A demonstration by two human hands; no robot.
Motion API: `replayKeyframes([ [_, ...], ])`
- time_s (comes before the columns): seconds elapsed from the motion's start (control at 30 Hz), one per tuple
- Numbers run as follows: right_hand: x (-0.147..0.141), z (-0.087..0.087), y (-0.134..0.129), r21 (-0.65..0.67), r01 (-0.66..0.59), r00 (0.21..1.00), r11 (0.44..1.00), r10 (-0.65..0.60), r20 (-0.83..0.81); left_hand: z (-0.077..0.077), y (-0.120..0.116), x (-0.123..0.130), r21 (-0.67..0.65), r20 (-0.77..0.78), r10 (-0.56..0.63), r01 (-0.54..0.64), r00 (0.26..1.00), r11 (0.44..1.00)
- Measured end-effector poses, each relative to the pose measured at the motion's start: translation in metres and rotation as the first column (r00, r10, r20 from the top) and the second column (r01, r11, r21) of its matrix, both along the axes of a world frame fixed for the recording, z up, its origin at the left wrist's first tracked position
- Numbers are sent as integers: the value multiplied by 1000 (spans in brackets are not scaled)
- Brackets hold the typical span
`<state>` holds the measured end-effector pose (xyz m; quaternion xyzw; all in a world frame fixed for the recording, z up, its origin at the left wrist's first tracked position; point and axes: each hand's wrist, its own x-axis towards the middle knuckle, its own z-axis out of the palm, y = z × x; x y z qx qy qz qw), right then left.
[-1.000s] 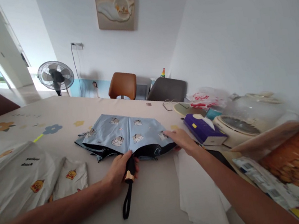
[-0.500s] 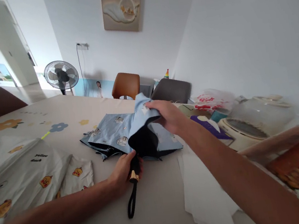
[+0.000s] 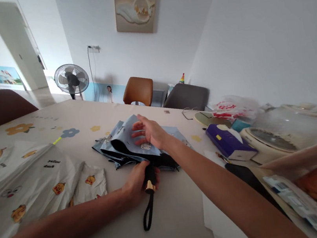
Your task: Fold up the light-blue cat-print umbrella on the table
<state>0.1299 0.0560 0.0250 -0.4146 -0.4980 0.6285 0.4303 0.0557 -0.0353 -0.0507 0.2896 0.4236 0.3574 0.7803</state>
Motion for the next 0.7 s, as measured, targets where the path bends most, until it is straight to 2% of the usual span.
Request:
replayKeyframes([
  [0.03, 3, -1, -1, 64, 96, 994, 993, -93, -49, 1, 0, 0, -1, -1, 2, -2, 1000, 1000],
  [0.07, 6, -2, 0, 154, 235, 970, 960, -222, -101, 1, 0, 0, 3, -2, 8, -8, 1000, 1000],
  [0.1, 10, -3, 1, 257, 391, 919, 884, -362, -154, 2, -1, 0, 11, -2, 17, -17, 1000, 1000],
  [0.13, 15, -5, 2, 355, 528, 849, 772, -488, -201, 2, -1, 0, 19, -4, 28, -28, 1000, 999],
  [0.17, 22, -8, 4, 444, 608, 785, 658, -579, -218, 3, -2, 0, 24, -9, 36, -36, 999, 999],
  [0.2, 29, -12, 6, 521, 635, 741, 570, -640, -203, 3, -2, 0, 30, -10, 38, -38, 999, 999],
  [0.23, 36, -17, 8, 574, 611, 724, 545, -678, -128, 3, -3, 0, 31, -9, 40, -39, 999, 999],
  [0.27, 43, -23, 8, 603, 531, 735, 595, -678, 21, 3, -3, 0, 32, -5, 39, -39, 999, 999],
  [0.4, 58, -49, 3, 597, 313, 779, 739, -559, 283, 2, -2, 0, 39, 20, 42, -43, 999, 998],
  [0.53, 43, -66, -2, 598, 252, 732, 761, -554, 396, 1, -2, -1, 28, 2, 30, -30, 1000, 999],
  [0.6, 30, -70, -3, 602, 219, 709, 768, -549, 442, 1, -2, -1, 22, 0, 39, -39, 999, 999],
  [0.7, 16, -70, -5, 591, 95, 693, 801, -479, 539, 0, -1, -1, 15, 27, 39, -39, 999, 999],
])
